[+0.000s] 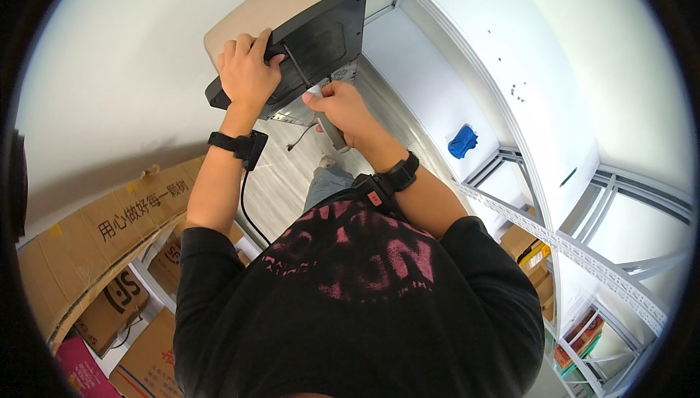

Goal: The person uses a screwdriver to tighten screws on the back of a wall-mounted electronic device. After securing the screws, the person wipes the device's surface with a blue cloth.

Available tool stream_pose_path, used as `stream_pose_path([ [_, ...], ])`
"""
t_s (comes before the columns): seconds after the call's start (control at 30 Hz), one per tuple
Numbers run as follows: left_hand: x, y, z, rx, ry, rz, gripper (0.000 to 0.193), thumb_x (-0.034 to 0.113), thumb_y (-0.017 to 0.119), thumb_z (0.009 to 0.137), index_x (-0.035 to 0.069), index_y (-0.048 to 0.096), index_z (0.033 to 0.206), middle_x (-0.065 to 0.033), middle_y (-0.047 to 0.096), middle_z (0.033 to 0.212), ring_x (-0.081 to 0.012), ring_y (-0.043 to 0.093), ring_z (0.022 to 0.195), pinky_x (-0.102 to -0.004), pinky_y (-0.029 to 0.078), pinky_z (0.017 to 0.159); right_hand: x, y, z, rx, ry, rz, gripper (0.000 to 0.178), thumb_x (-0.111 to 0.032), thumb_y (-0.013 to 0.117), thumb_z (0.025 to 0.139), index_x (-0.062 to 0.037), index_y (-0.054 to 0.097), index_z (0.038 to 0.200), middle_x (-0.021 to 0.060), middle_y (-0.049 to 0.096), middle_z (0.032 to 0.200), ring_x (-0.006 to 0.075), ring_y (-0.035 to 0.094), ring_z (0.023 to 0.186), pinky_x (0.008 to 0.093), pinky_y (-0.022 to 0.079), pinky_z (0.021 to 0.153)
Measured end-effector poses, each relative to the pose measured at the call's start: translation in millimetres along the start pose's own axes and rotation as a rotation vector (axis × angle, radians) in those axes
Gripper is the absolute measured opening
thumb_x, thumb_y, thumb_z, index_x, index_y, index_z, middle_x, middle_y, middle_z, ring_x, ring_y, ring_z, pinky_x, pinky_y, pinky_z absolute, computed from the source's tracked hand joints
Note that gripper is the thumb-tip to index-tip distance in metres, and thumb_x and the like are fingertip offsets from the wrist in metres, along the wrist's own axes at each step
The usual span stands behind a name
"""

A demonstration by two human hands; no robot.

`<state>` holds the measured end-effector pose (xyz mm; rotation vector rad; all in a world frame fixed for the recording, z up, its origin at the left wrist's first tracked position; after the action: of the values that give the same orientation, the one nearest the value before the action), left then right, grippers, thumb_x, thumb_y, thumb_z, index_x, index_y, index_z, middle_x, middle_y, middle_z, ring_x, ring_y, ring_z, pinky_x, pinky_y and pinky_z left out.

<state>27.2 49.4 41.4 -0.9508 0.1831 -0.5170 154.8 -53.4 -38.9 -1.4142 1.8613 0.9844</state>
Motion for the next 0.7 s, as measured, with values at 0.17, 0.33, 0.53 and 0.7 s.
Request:
stream_pose_path([
  [0.17,-2.0,1.2,0.8,0.022,0.019,-0.006,0.050,0.024,0.081,0.060,0.018,0.069,0.108,0.0010,0.054,0.086,-0.0211,0.052,0.084,-0.0361,0.040,0.070,1.1,5.8,0.9,-0.150,0.108,0.220,0.034,-0.034,0.059,0.094,0.0000,0.056,0.089,0.0083,0.059,0.073,0.0164,0.058,0.059,0.0307,0.049,0.051],
  [0.33,-0.7,-0.2,1.4,-0.006,0.006,0.012,0.050,0.024,0.081,0.060,0.018,0.069,0.108,0.0011,0.055,0.086,-0.0214,0.052,0.083,-0.0363,0.040,0.070,4.8,1.2,8.2,-0.203,0.136,0.223,0.036,-0.036,0.057,0.094,-0.0002,0.056,0.090,0.0082,0.060,0.073,0.0169,0.060,0.060,0.0313,0.050,0.052],
  [0.53,-1.0,-0.4,1.4,0.009,0.008,0.004,0.050,0.024,0.081,0.060,0.019,0.069,0.108,0.0011,0.055,0.086,-0.0214,0.052,0.082,-0.0360,0.040,0.070,-2.0,-1.5,5.5,-0.093,0.041,0.024,0.026,-0.023,0.069,0.087,-0.0003,0.057,0.090,0.0043,0.059,0.077,0.0130,0.054,0.062,0.0269,0.047,0.053],
  [0.7,-0.3,0.2,1.4,0.005,0.000,-0.003,0.050,0.024,0.081,0.060,0.019,0.069,0.108,0.0011,0.055,0.086,-0.0212,0.052,0.082,-0.0355,0.039,0.070,-5.8,-21.4,13.2,0.040,-0.192,-0.325,0.034,-0.029,0.074,0.080,0.0014,0.060,0.086,0.0062,0.061,0.077,0.0157,0.057,0.072,0.0313,0.045,0.064],
])
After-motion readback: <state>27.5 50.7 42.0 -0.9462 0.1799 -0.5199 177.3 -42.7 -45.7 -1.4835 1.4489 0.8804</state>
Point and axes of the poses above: each hand's wrist, its own z-axis towards the middle knuckle, its own y-axis out of the palm, x = y × z, the point moved 7 cm from there along z, towards the middle knuckle
